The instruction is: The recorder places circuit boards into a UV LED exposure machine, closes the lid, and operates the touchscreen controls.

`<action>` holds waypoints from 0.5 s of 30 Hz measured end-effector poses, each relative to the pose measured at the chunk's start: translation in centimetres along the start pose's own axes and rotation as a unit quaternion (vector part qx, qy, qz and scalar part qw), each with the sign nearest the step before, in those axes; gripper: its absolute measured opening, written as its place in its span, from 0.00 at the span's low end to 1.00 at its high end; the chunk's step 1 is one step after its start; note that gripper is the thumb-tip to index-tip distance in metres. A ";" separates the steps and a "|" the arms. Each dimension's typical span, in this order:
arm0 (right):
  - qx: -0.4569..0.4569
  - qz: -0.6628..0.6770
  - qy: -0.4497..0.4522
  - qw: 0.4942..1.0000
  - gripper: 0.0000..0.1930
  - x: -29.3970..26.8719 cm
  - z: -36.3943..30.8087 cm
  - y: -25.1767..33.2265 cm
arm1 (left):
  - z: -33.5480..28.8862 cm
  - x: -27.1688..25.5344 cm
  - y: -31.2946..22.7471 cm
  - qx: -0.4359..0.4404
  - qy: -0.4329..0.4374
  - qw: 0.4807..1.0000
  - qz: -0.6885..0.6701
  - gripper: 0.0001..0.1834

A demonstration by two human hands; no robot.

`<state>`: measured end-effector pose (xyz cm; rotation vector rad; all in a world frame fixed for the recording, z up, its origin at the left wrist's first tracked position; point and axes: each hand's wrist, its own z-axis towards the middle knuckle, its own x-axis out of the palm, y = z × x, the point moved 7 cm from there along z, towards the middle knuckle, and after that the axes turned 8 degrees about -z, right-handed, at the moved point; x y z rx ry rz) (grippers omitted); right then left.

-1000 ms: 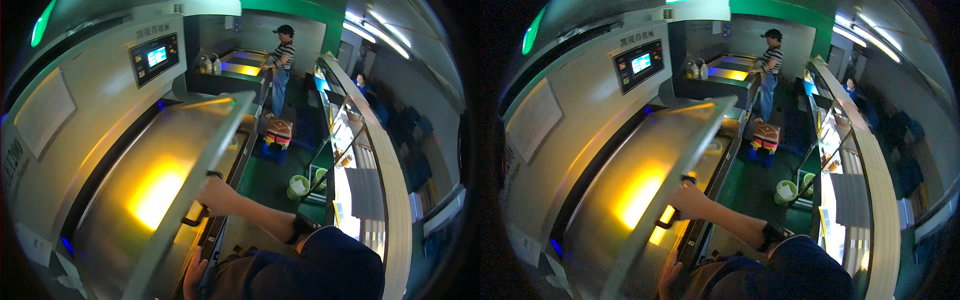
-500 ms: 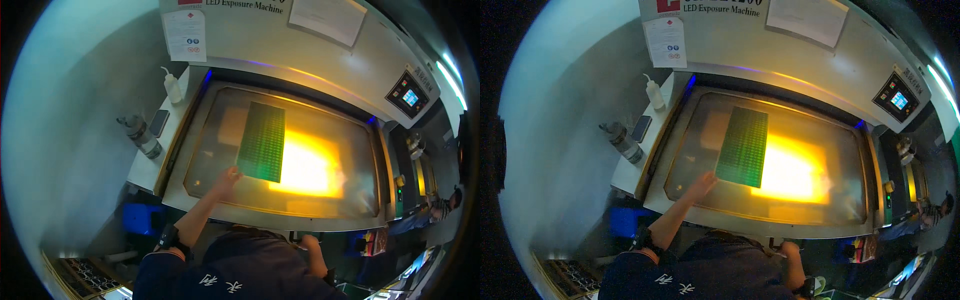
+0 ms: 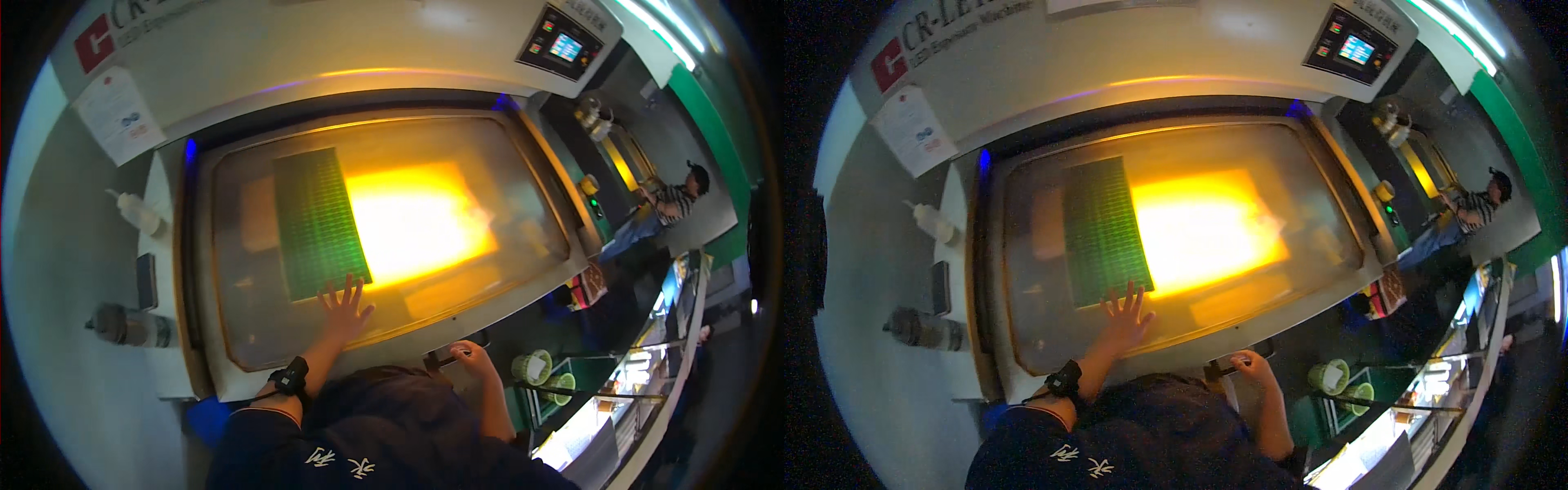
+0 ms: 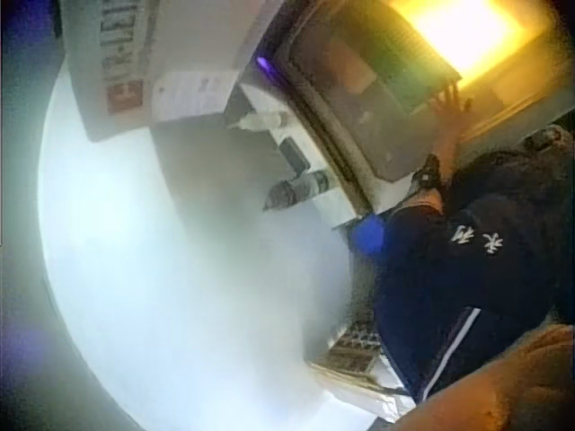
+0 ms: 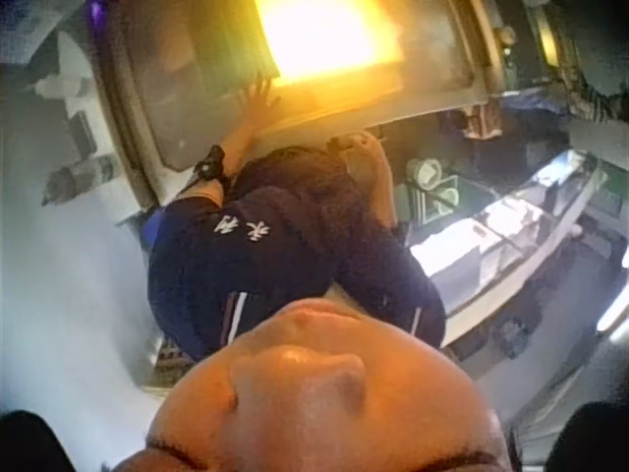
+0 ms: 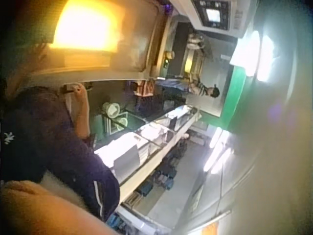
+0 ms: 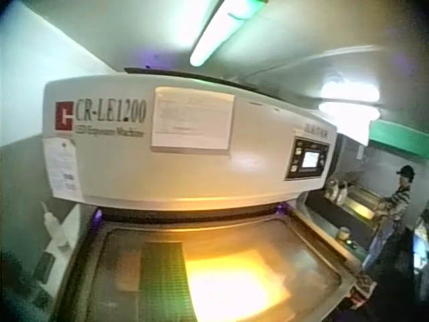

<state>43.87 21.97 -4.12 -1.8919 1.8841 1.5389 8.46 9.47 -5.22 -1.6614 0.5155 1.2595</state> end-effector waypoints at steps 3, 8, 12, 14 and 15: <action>0.003 0.180 -0.102 0.978 0.15 -3.5 -4.3 0.6 | 0.0 0.9 -1.2 0.014 -0.017 0.997 0.079 0.42; 0.104 0.059 -0.066 0.991 0.14 -5.1 -8.0 -10.1 | 0.5 0.7 -1.4 0.003 -0.063 0.995 0.082 0.42; 0.025 0.055 -0.043 0.997 0.14 -7.0 -7.5 -13.4 | 0.5 0.3 -2.1 -0.015 -0.030 0.995 0.090 0.42; 0.005 0.031 -0.009 0.999 0.14 -7.5 -6.9 -13.6 | -0.2 0.5 -2.7 -0.034 -0.004 0.995 0.099 0.42; -0.005 0.033 -0.001 0.999 0.14 -7.9 -6.2 -13.6 | -0.3 0.8 -2.6 -0.070 -0.008 0.993 0.093 0.41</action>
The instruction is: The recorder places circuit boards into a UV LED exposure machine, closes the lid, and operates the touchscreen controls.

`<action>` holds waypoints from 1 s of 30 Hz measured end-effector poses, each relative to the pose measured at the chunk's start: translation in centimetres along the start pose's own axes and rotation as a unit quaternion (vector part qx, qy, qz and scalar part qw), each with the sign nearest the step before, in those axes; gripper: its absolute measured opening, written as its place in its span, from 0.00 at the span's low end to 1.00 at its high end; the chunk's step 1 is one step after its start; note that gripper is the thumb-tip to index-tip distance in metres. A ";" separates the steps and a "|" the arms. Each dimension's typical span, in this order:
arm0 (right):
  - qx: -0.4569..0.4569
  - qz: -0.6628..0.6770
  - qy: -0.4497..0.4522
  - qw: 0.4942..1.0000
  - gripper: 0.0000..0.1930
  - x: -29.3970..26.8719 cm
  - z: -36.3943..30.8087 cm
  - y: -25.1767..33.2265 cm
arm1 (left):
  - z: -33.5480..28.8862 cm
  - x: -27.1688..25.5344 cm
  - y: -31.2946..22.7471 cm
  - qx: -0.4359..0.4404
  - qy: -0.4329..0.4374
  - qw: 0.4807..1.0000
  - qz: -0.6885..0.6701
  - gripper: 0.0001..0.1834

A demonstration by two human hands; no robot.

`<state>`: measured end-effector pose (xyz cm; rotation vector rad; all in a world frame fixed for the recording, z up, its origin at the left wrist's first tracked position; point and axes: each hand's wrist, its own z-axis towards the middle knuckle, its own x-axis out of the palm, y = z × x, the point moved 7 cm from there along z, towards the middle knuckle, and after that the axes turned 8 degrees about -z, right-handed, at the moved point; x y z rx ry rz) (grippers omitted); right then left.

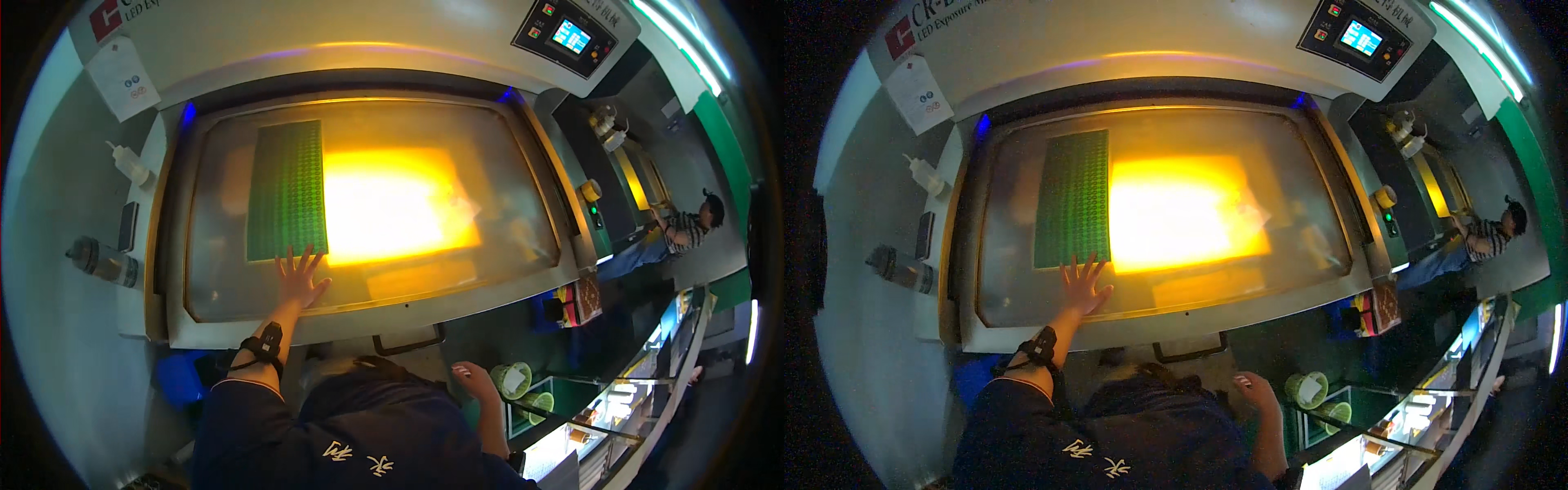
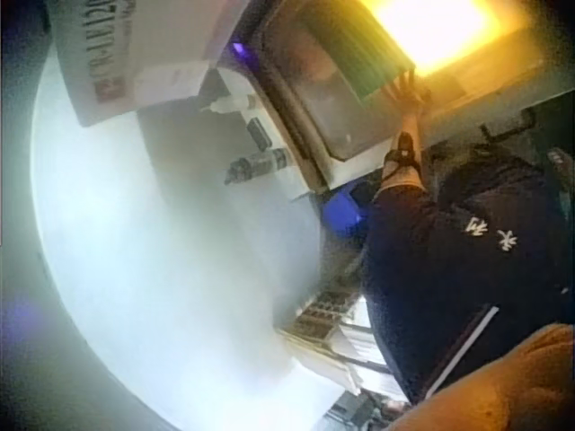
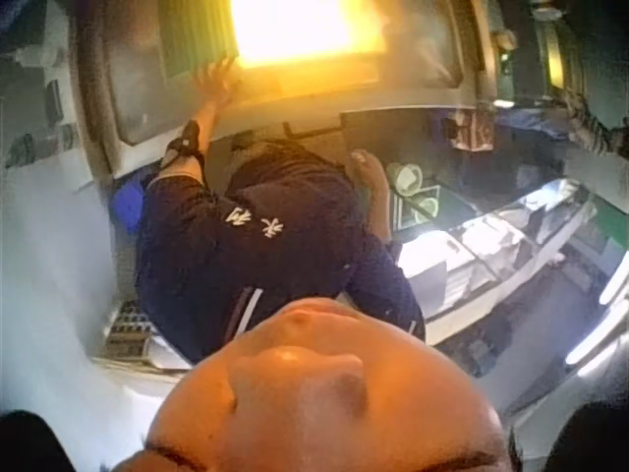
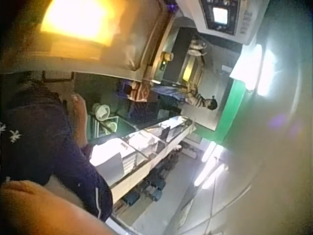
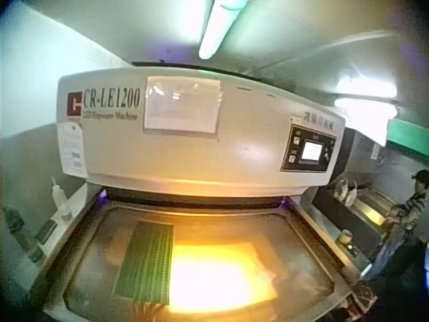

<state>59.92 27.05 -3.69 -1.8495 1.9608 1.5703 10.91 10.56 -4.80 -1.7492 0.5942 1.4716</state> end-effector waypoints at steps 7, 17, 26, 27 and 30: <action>0.016 -0.116 0.152 0.981 0.20 0.4 5.4 -1.0 | -3.7 2.2 -13.7 0.086 0.090 0.991 -0.047 0.41; -0.175 -0.442 -0.066 0.877 0.24 1.0 24.5 -2.5 | -3.2 1.6 -12.3 0.084 0.018 0.993 -0.085 0.35; -0.206 -0.295 -0.196 0.912 0.22 3.8 21.3 -3.0 | -4.0 1.9 -11.5 0.070 0.036 0.994 -0.070 0.34; -0.205 -0.284 -0.198 0.915 0.22 4.0 21.3 -3.2 | -3.9 1.9 -11.5 0.079 0.034 0.994 -0.062 0.34; -0.217 -0.197 -0.203 0.934 0.20 1.9 22.9 -7.7 | -3.1 2.6 -12.5 0.088 0.037 0.993 -0.074 0.33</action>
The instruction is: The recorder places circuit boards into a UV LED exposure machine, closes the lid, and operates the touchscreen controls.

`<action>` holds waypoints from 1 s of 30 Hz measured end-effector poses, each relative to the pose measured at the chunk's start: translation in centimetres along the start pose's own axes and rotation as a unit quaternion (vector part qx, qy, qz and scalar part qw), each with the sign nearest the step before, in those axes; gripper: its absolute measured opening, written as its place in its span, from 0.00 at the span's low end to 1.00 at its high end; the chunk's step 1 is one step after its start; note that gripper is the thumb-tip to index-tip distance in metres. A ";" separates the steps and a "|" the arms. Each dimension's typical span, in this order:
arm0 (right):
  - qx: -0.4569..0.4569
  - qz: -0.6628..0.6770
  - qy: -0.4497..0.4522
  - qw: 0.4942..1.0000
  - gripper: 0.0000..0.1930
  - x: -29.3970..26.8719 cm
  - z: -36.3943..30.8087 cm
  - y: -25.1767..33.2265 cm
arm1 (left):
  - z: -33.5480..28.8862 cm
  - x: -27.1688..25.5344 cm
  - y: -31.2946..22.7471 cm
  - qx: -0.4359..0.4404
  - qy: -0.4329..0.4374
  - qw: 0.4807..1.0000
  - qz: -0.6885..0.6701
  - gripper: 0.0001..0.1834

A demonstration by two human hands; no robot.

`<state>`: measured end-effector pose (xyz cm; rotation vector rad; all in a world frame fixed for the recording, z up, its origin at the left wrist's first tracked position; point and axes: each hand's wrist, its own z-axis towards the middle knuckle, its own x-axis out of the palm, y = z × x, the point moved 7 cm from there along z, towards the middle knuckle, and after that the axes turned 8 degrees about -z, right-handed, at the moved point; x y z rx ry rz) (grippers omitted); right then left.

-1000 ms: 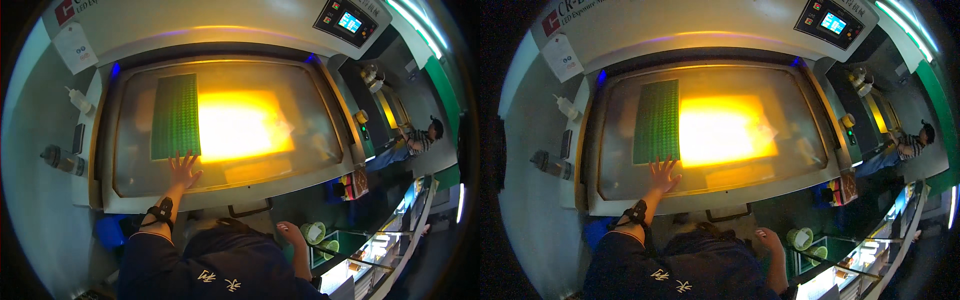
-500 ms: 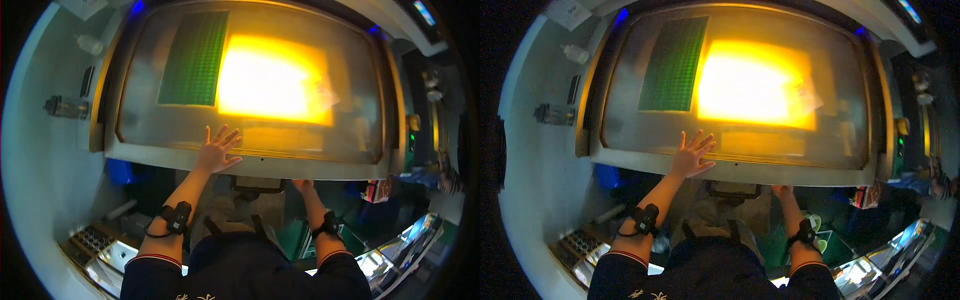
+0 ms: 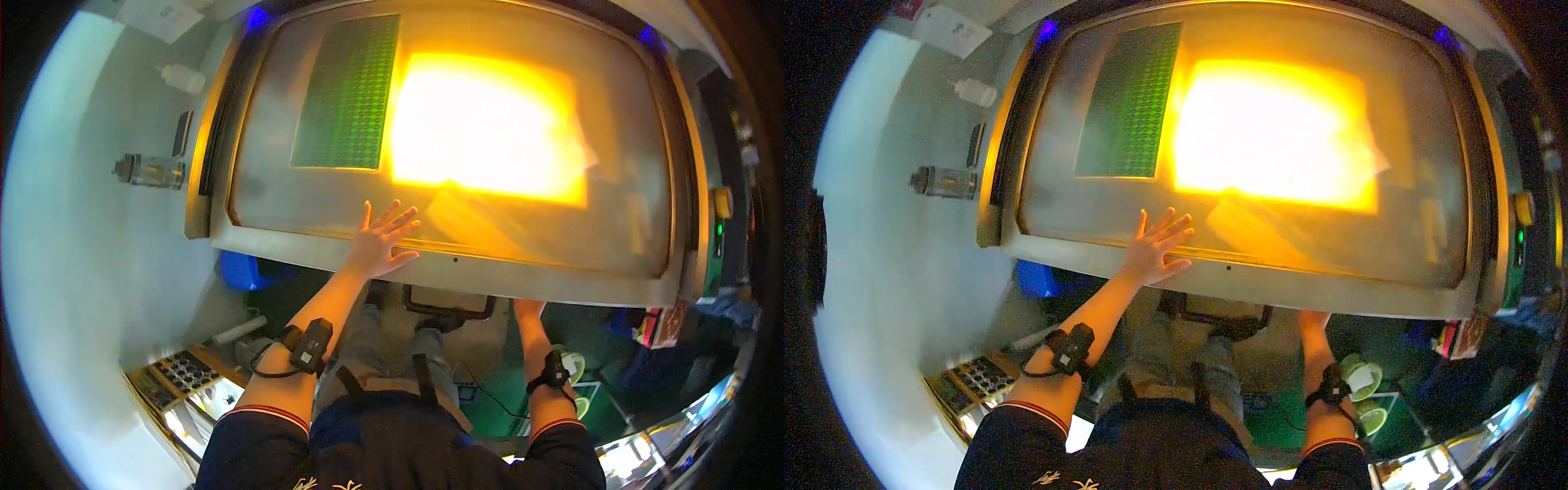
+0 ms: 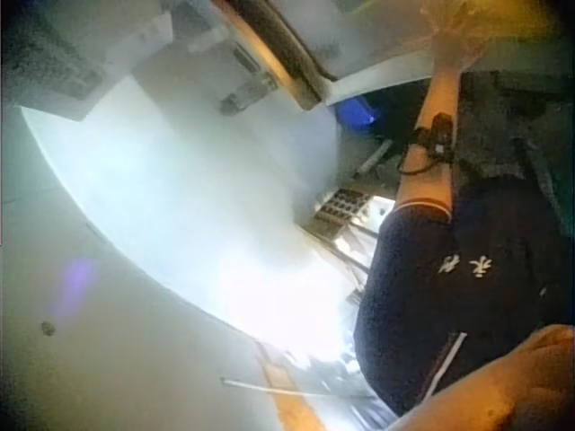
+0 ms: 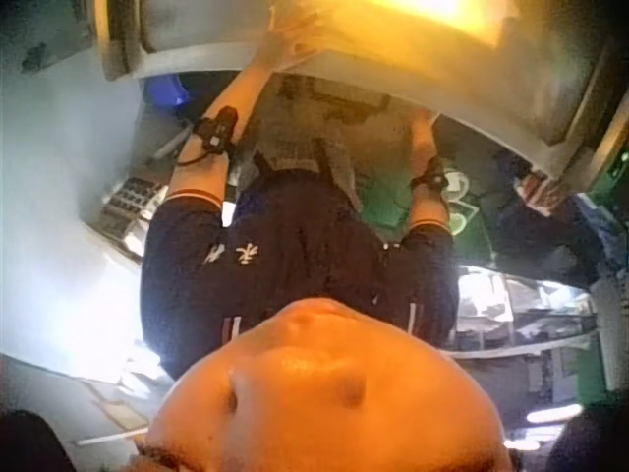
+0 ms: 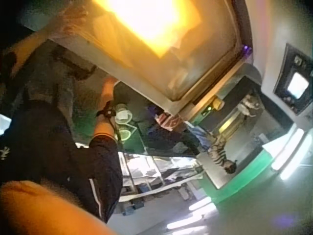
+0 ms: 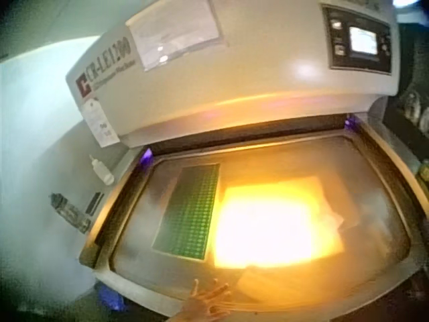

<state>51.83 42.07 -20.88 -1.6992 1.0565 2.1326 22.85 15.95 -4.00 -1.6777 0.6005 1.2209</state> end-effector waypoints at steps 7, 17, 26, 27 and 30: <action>0.044 -0.119 0.176 0.976 0.20 -7.7 -1.7 1.1 | 0.0 -1.0 -0.5 -0.017 -0.008 1.000 0.008 0.32; 0.053 -0.137 0.284 0.947 0.23 -18.8 -13.3 4.8 | -7.0 0.0 -11.4 0.091 0.158 0.983 -0.008 0.49; -0.290 -0.053 0.168 0.941 0.23 -23.7 -2.4 22.9 | -15.5 -10.3 -9.5 -0.161 0.268 0.949 -0.049 0.42; -0.316 -0.060 0.137 0.937 0.22 -23.3 -0.8 25.2 | -15.4 -9.9 -6.3 -0.174 0.196 0.965 0.008 0.40; -0.350 -0.026 0.095 0.932 0.22 -18.6 3.7 30.9 | -15.0 -8.7 3.6 -0.105 -0.039 0.977 0.180 0.38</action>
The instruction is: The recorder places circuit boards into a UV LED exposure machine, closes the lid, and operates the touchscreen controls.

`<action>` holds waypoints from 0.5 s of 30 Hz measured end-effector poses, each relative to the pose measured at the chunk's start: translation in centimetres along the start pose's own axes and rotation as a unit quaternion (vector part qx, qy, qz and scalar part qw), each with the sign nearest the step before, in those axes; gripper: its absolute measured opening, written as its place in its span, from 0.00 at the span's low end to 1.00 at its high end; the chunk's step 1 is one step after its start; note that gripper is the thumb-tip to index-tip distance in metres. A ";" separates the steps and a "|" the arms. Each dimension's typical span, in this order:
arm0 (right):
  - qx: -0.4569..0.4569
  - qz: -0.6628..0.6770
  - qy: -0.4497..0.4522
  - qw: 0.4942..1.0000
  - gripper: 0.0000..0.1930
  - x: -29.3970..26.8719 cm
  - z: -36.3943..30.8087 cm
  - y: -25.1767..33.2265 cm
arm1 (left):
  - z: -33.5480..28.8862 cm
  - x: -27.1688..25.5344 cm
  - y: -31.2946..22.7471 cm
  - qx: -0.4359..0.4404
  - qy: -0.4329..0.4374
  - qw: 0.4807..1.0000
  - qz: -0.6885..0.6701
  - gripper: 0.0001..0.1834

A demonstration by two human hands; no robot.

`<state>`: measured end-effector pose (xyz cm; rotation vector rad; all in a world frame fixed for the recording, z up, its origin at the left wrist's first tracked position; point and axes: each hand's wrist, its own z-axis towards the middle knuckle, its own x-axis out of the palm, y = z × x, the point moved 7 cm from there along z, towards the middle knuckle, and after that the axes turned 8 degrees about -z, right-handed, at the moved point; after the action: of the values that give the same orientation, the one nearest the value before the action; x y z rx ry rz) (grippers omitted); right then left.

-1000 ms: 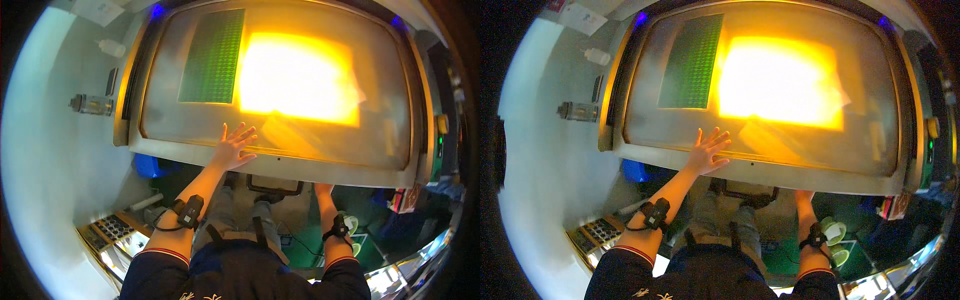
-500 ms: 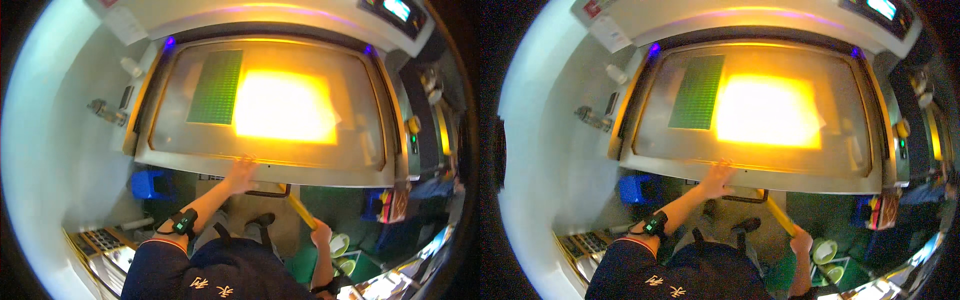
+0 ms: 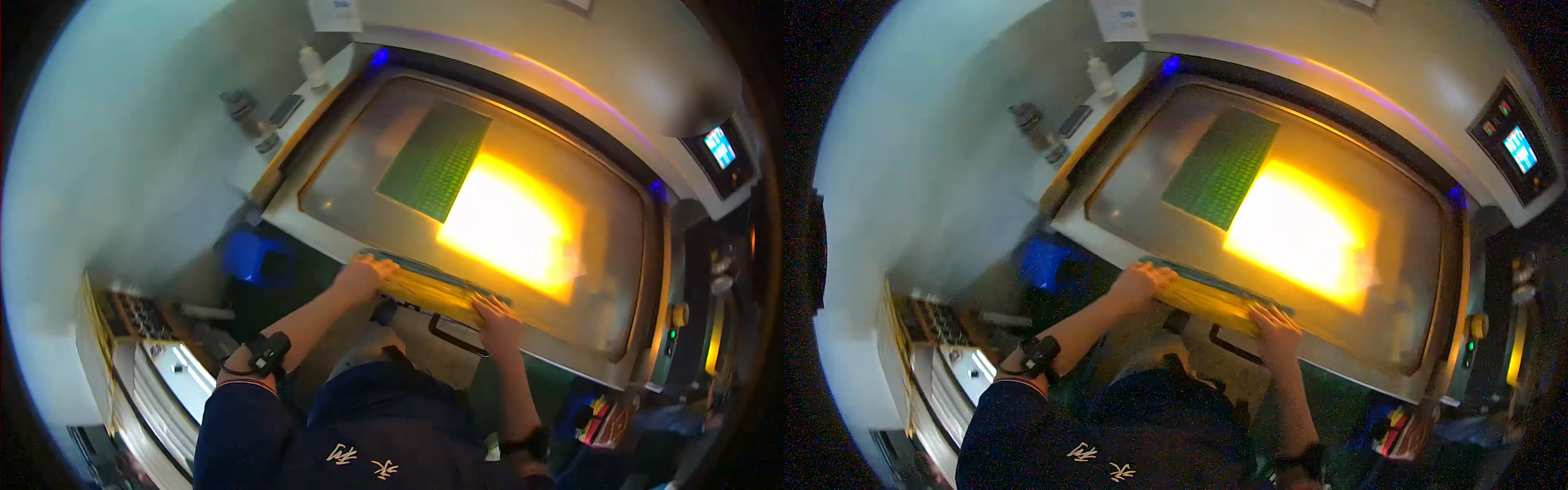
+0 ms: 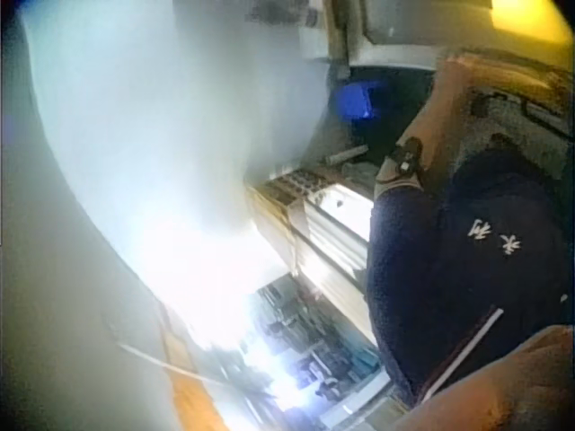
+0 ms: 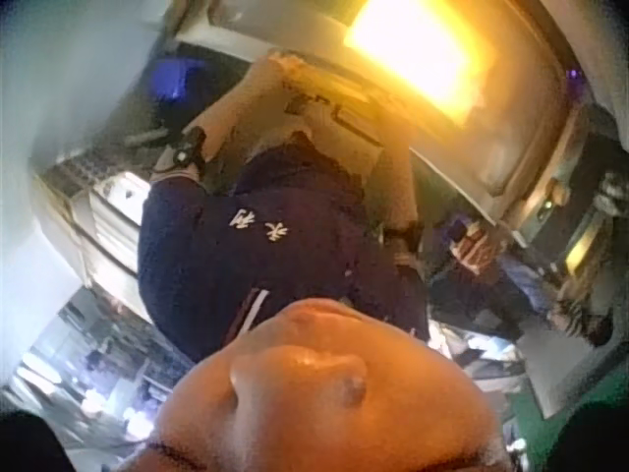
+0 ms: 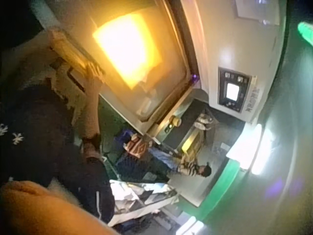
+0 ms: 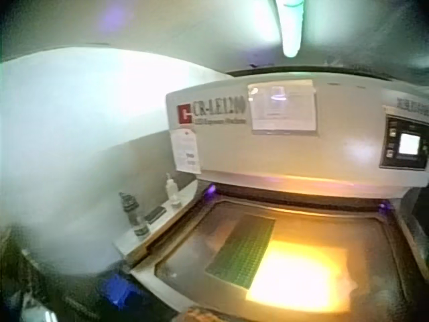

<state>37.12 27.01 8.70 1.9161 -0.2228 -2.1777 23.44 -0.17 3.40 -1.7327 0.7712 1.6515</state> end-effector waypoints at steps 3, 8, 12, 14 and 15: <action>0.005 -0.083 0.054 0.995 0.28 8.5 4.3 -1.4 | 4.6 0.7 4.1 -0.032 0.141 0.988 -0.057 0.39; 0.040 -0.091 0.178 0.979 0.32 10.6 13.9 -3.1 | 12.9 3.7 12.9 -0.023 0.256 0.956 -0.143 0.39; 0.079 -0.099 0.146 0.981 0.33 10.9 25.2 -9.2 | 26.2 0.2 18.0 -0.057 0.242 0.951 -0.183 0.40; 0.133 -0.026 0.193 0.972 0.32 9.7 32.8 -11.6 | 33.1 -0.3 22.3 -0.053 0.246 0.951 -0.178 0.39; 0.150 -0.031 0.213 0.965 0.33 10.0 35.3 -15.2 | 37.2 -1.0 22.2 -0.036 0.285 0.943 -0.166 0.38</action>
<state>-0.09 37.56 -0.18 2.5301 -0.4374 -1.7843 -17.42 14.25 2.47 -2.2855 0.6178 0.9662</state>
